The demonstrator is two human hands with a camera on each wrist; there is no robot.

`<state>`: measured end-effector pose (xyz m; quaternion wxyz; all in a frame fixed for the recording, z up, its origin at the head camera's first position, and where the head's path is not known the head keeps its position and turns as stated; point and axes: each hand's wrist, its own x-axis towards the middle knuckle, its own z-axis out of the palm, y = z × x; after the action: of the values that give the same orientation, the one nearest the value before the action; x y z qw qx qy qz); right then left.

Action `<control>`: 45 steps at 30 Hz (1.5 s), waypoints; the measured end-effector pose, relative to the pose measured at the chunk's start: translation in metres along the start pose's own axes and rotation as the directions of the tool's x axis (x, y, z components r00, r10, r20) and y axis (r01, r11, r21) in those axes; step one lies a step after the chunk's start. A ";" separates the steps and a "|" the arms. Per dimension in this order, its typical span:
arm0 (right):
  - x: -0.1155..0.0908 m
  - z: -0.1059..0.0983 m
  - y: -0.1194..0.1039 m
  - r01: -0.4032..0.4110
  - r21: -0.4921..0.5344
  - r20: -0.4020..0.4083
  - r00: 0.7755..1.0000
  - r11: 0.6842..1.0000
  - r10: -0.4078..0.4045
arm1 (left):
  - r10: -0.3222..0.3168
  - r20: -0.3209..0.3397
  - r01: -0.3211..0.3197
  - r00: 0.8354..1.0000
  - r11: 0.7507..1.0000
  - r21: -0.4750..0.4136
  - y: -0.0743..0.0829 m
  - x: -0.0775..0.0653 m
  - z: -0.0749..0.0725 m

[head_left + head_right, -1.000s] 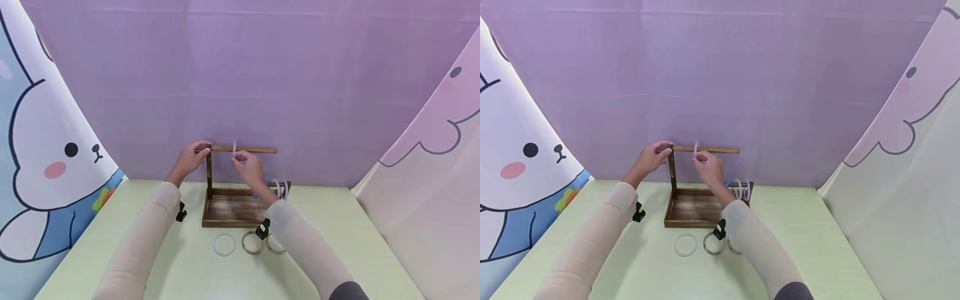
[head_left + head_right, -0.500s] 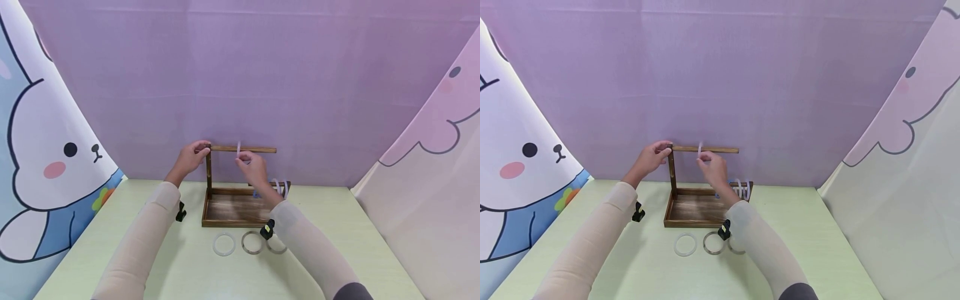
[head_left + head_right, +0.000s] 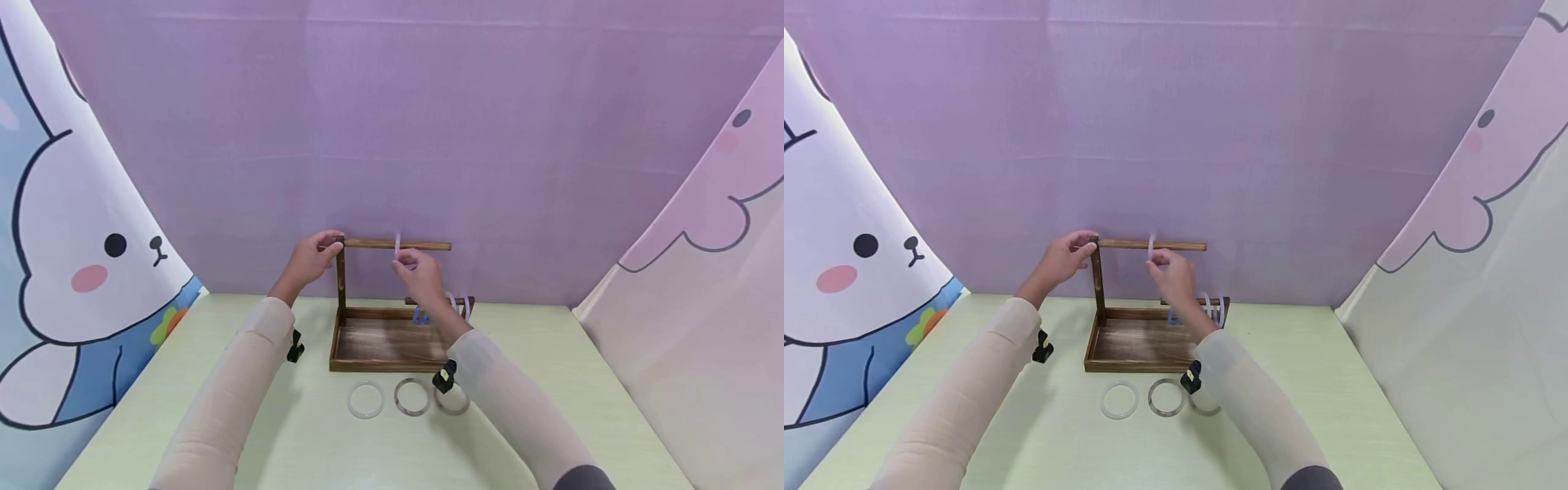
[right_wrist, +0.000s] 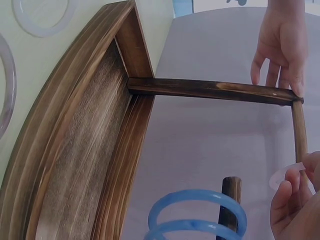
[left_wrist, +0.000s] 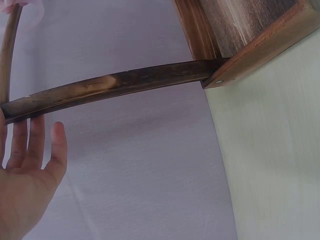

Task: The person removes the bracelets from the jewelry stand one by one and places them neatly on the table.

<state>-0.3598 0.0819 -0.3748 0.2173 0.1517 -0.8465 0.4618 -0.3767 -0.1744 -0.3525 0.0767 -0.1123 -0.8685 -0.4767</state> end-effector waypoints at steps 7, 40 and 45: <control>0.000 -0.008 0.002 -0.013 -0.014 -0.016 1.000 1.000 0.012 | -0.007 -0.003 0.007 1.000 1.000 -0.010 0.001 0.001 0.001; -0.002 -0.032 0.019 -0.071 -0.050 -0.040 0.997 0.996 0.069 | -0.009 -0.004 0.009 1.000 1.000 -0.013 0.001 0.001 0.000; -0.002 -0.035 0.021 -0.069 -0.049 -0.059 0.996 0.996 0.066 | -0.008 -0.002 0.008 1.000 1.000 -0.019 0.000 -0.001 0.000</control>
<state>-0.3597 0.1225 -0.3745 0.2295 0.1042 -0.8561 0.4511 -0.3760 -0.1743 -0.3527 0.0745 -0.1092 -0.8643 -0.4852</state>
